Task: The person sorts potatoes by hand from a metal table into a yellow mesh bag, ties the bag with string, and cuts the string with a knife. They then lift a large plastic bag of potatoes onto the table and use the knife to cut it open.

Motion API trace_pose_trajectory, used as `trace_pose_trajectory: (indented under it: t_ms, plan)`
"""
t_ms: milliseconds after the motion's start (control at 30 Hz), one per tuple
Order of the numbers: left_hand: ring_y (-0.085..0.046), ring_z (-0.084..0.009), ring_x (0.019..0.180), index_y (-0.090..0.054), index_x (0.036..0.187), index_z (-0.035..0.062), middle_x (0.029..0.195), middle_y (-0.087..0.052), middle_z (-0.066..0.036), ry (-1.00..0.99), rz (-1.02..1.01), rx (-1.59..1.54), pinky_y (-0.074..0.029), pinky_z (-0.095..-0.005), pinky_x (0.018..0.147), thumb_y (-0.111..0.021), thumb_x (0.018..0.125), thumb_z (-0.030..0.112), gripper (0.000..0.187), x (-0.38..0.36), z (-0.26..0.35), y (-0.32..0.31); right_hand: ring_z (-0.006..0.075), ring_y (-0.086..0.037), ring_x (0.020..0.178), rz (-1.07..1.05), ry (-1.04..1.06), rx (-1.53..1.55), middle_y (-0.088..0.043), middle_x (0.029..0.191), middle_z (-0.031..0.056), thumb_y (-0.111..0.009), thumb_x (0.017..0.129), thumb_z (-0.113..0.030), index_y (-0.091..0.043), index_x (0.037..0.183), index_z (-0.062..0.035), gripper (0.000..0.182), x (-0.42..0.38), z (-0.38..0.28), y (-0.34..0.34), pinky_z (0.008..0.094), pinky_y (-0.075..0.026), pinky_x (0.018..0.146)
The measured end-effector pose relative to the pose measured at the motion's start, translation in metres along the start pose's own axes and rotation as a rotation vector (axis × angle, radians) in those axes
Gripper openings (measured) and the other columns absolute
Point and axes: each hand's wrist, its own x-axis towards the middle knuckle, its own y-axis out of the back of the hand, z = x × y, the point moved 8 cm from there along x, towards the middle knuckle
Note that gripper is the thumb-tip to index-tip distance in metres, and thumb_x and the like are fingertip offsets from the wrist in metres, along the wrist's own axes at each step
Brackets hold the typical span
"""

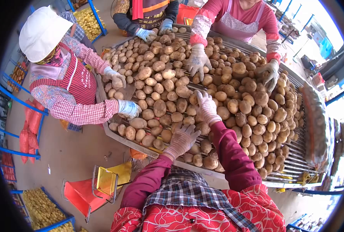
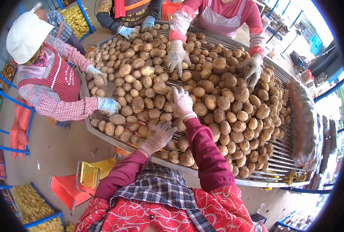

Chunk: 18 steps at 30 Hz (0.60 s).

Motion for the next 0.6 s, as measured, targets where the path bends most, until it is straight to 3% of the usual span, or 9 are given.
trace_pose_trajectory:
  t_ms: [100,133,200,233,300,367,467,500,600]
  plan:
    - [-0.057,-0.0314,0.111,-0.068,0.091,0.0162,0.106,-0.061,-0.012,0.062,0.145,0.079,-0.037,-0.0541,0.102,-0.067,0.078,0.022,0.014,0.001,-0.043,0.028,0.0389,-0.058,0.108,-0.109,0.071,-0.026,-0.058,0.123,0.0165,-0.072,0.079,-0.02,-0.052,0.133,-0.0176,0.057,0.033,-0.003,-0.014,0.0466,-0.052,0.086]
    - [-0.058,-0.0316,0.109,-0.068,0.082,0.0145,0.103,-0.062,-0.013,0.123,0.22,0.133,-0.037,-0.0548,0.102,-0.067,0.079,0.022,0.008,0.007,-0.058,0.037,0.0347,-0.061,0.103,-0.13,-0.021,0.231,-0.061,0.116,0.0168,-0.069,0.082,-0.02,-0.056,0.128,-0.0162,0.048,0.042,0.021,-0.014,0.0441,-0.052,0.084]
    - [-0.052,-0.035,0.116,-0.067,0.097,0.0133,0.119,-0.056,-0.014,0.382,0.221,0.099,-0.034,-0.0549,0.105,-0.065,0.083,0.019,0.016,0.006,-0.132,0.041,0.0205,-0.064,0.09,-0.18,-0.264,0.925,-0.067,0.096,0.0124,-0.061,0.092,-0.022,-0.062,0.116,-0.0088,0.027,0.051,0.048,-0.008,0.0351,-0.052,0.08]
    - [-0.048,-0.0344,0.12,-0.066,0.11,0.014,0.127,-0.051,-0.014,0.373,0.226,0.228,-0.034,-0.0543,0.106,-0.065,0.083,0.019,0.028,0.008,-0.15,0.057,0.0138,-0.06,0.092,-0.166,-0.214,1.278,-0.065,0.101,0.0067,-0.057,0.097,-0.023,-0.06,0.116,-0.0054,0.026,0.055,0.053,-0.015,0.0302,-0.051,0.081]
    - [-0.046,-0.0353,0.122,-0.062,0.124,0.0138,0.13,-0.049,-0.016,0.385,0.056,0.364,-0.036,-0.0542,0.105,-0.065,0.085,0.025,0.041,0.01,-0.18,0.065,0.0137,-0.059,0.097,-0.18,-0.284,1.77,-0.063,0.107,0.0038,-0.057,0.097,-0.023,-0.06,0.117,-0.0044,0.028,0.053,0.055,-0.017,0.0293,-0.049,0.085]
    - [-0.045,-0.0382,0.123,-0.057,0.131,0.0103,0.131,-0.048,-0.019,0.464,0.179,0.017,-0.038,-0.0513,0.105,-0.066,0.086,0.033,0.051,0.026,-0.173,0.08,0.0125,-0.057,0.1,-0.111,-0.257,1.869,-0.061,0.108,0.0022,-0.051,0.102,-0.026,-0.059,0.122,-0.0057,0.03,0.049,0.044,-0.005,0.0264,-0.047,0.089]
    - [-0.049,-0.0307,0.124,-0.036,0.146,0.0069,0.138,-0.045,-0.017,0.518,0.433,-1.258,-0.043,-0.0454,0.105,-0.063,0.092,0.042,0.07,0.052,-0.11,0.067,0.0126,-0.058,0.097,-0.349,-0.119,1.744,-0.062,0.108,-0.0003,-0.047,0.104,-0.03,-0.058,0.124,-0.0035,0.035,0.024,-0.003,0.023,0.0263,-0.048,0.085]
    - [-0.051,-0.0276,0.123,-0.031,0.149,0.0065,0.139,-0.045,-0.016,0.568,0.555,-1.65,-0.044,-0.0446,0.105,-0.061,0.095,0.042,0.071,0.059,-0.084,0.064,0.0151,-0.061,0.092,-0.173,0.07,1.463,-0.065,0.103,0.0037,-0.052,0.102,-0.029,-0.057,0.125,-0.0039,0.035,0.027,-0.005,0.028,0.0292,-0.052,0.076]
    - [-0.056,-0.0333,0.117,-0.048,0.13,0.0025,0.124,-0.058,-0.017,0.867,0.764,-2.604,-0.049,-0.0504,0.101,-0.06,0.094,0.039,0.053,0.053,-0.072,0.012,0.0289,-0.066,0.095,-0.202,0.042,0.495,-0.068,0.096,0.0187,-0.063,0.09,-0.027,-0.059,0.112,-0.0049,0.031,0.03,0.002,0.013,0.039,-0.053,0.078]
